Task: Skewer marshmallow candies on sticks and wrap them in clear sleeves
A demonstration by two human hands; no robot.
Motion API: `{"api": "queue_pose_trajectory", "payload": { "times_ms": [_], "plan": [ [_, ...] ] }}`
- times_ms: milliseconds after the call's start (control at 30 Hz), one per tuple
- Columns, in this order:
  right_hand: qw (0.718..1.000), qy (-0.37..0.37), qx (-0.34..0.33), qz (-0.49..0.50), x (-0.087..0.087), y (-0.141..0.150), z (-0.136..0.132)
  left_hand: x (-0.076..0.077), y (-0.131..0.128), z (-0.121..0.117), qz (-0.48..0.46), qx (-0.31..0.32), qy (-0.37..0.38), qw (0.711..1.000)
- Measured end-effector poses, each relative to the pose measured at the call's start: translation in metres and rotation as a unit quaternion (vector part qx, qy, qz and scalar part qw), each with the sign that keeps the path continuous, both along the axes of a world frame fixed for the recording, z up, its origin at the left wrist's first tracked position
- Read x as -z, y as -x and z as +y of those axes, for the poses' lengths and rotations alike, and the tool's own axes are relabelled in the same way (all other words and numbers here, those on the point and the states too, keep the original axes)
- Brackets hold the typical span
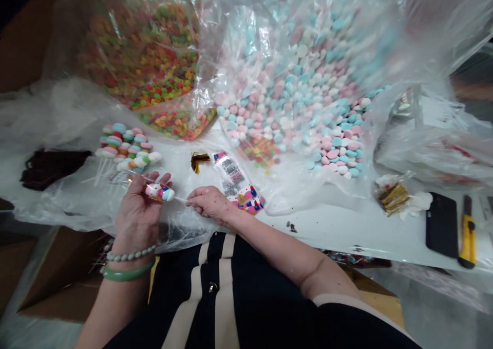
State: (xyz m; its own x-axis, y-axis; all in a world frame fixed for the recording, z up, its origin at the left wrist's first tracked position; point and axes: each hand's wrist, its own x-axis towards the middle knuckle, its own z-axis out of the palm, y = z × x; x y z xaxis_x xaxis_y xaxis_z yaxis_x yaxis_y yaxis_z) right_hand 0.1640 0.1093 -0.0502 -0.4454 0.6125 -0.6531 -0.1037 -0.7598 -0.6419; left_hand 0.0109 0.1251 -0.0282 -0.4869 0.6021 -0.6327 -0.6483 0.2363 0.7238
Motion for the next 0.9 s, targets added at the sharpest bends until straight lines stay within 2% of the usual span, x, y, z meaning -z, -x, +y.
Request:
{"api": "queue_pose_trajectory", "payload": {
  "times_ms": [200,400,500,733,800,900],
  "plan": [
    [1.0,-0.009,0.017,0.018,-0.002,0.003,-0.002,0.003,-0.012,-0.002,0.009,0.04,-0.006,0.999],
    [0.999,-0.021,0.039,0.008,-0.006,-0.002,-0.001,0.007,-0.004,-0.003,-0.107,0.107,-0.004,0.988],
    [0.999,-0.032,0.039,0.001,-0.009,-0.001,-0.003,0.011,-0.004,-0.004,-0.116,0.106,-0.038,0.987],
    [0.995,-0.067,0.075,0.005,-0.01,0.01,-0.003,0.016,-0.029,-0.014,-0.127,0.146,-0.064,0.979],
    [0.992,-0.097,0.081,-0.011,-0.006,0.008,-0.003,0.017,-0.031,-0.017,-0.135,0.174,-0.067,0.973],
    [0.976,-0.192,0.061,-0.084,0.003,0.001,-0.002,0.02,-0.027,-0.02,-0.116,0.22,-0.043,0.968]
  ]
}}
